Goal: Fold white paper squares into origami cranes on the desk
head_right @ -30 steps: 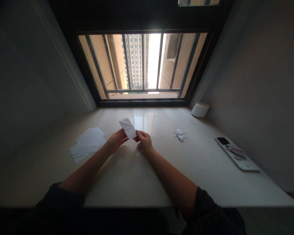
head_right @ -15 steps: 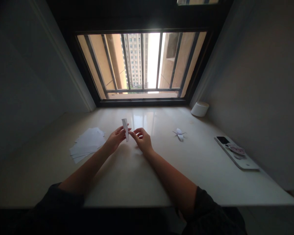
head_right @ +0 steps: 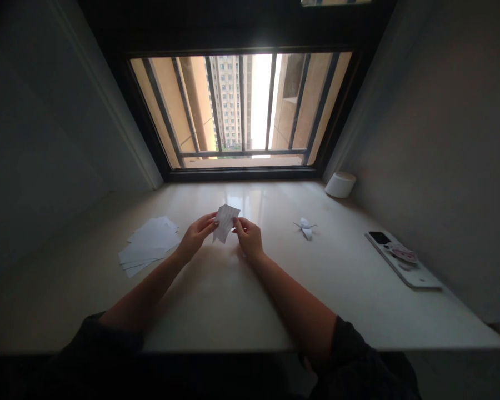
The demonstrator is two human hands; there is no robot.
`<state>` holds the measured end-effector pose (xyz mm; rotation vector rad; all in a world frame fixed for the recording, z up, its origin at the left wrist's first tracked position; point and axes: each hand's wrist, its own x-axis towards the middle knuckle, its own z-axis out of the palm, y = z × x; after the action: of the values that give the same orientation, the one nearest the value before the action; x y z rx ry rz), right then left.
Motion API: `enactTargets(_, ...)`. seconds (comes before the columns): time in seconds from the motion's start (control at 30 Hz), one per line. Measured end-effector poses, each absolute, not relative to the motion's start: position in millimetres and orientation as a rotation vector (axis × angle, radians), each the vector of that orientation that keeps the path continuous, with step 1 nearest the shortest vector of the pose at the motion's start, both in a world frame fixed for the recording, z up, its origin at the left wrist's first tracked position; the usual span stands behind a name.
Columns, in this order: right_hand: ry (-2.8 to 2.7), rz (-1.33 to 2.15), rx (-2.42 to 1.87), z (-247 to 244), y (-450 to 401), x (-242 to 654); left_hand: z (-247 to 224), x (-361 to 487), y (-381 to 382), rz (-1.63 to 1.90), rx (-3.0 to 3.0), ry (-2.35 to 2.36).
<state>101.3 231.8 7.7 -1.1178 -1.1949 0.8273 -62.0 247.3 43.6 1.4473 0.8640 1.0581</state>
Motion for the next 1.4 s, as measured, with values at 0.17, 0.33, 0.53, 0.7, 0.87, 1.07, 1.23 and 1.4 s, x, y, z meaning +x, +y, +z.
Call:
enactTargets(0.17,-1.171,0.743,-1.222,0.9,238.2,109.7,40.0,-62.4,253.6,0.989,1.104,0.877)
enactTargets(0.33,-1.028,0.912,-1.154,-2.6,245.3,112.2,37.5,-66.2,258.4,0.894,0.890,0.880)
enactTargets(0.53,-0.984,0.953,-1.120,-2.6,246.1,112.0,34.0,-66.7,260.3,0.851,0.856,0.844)
enactTargets(0.7,-0.966,0.850,-1.183,1.6,243.5,113.6,37.0,-69.4,253.4,1.111,1.151,1.007)
enactTargets(0.87,-1.014,1.056,-1.059,14.6,235.9,109.8,52.3,-69.9,235.1,1.281,1.491,1.070)
enactTargets(1.07,-1.006,1.243,-0.966,17.5,232.8,105.4,68.8,-55.6,223.8,1.141,1.564,0.954)
enactTargets(1.23,-0.906,1.103,-1.017,9.5,240.0,109.7,64.3,-61.2,229.5,1.205,1.687,0.994)
enactTargets(1.4,-0.868,1.040,-1.017,5.6,244.6,114.1,42.5,-72.4,252.6,1.245,1.456,1.159)
